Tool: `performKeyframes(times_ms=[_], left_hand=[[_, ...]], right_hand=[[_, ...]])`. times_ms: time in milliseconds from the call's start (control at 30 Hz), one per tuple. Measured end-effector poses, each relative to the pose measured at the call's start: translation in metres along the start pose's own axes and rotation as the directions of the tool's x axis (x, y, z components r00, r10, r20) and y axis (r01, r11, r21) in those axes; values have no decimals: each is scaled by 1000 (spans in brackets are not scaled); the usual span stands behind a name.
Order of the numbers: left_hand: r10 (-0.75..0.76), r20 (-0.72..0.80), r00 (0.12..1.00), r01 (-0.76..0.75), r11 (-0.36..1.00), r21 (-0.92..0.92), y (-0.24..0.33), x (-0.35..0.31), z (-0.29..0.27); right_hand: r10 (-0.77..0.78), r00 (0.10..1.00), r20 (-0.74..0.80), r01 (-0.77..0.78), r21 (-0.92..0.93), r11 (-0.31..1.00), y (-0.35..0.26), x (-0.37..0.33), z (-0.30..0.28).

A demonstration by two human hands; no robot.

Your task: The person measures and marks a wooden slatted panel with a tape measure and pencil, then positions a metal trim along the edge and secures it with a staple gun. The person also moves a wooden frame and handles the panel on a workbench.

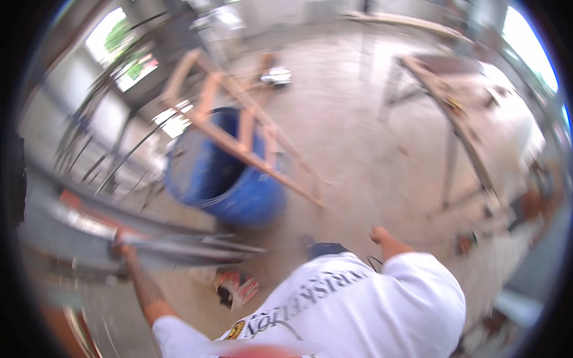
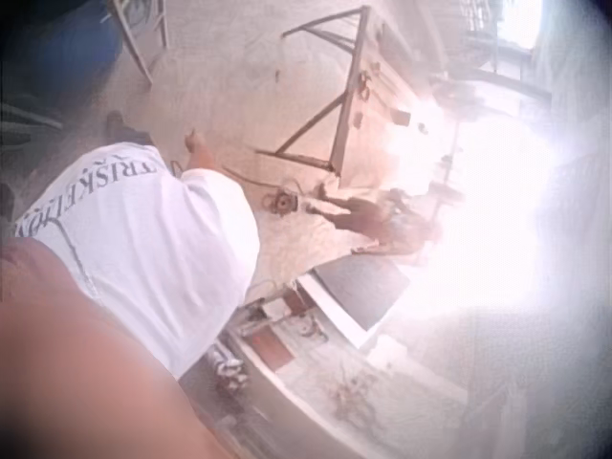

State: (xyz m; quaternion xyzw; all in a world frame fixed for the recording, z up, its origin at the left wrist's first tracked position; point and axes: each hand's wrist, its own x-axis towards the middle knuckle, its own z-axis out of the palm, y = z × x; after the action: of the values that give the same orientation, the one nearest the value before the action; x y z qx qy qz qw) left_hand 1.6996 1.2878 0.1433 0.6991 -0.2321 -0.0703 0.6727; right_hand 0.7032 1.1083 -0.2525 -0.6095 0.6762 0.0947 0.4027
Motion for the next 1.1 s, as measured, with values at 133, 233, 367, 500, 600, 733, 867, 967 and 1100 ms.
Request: performKeyframes(times_ms=[133, 233, 367, 500, 600, 733, 867, 967, 1100], left_hand=[[298, -239, 924, -209, 917, 339, 4, -60, -17], [399, -500, 769, -89, 841, 534, 25, -163, -5], [597, -397, 698, -319, 755, 573, 123, -278, 64], [753, -238, 614, -538, 619, 572, 224, -365, 137], [805, -137, 577, -635, 548, 545, 277, -400, 189], [655, -70, 752, -630, 747, 215, 326, -412, 262], [701, -8, 713, -691, 704, 164, 352, -432, 362], [705, 31, 708, -705, 706, 61, 374, -438, 423], [677, 4, 736, -677, 736, -7, 376, -424, 514]], right_hand=[[427, 894, -137, -337, 424, 841, 71, -70, -2], [541, 815, -207, -382, 510, 771, 94, -105, 6], [475, 818, -324, -370, 336, 866, 122, -118, 9], [371, 881, -293, -243, 393, 887, 140, -86, -21], [322, 916, -240, -211, 393, 895, 149, -44, -71], [304, 929, -211, -211, 372, 904, 167, 8, -140], [327, 907, -265, -179, 462, 869, 179, 49, -204], [338, 904, -263, -183, 478, 859, 176, 82, -237], [418, 886, -201, -263, 525, 809, 166, 130, -269]])
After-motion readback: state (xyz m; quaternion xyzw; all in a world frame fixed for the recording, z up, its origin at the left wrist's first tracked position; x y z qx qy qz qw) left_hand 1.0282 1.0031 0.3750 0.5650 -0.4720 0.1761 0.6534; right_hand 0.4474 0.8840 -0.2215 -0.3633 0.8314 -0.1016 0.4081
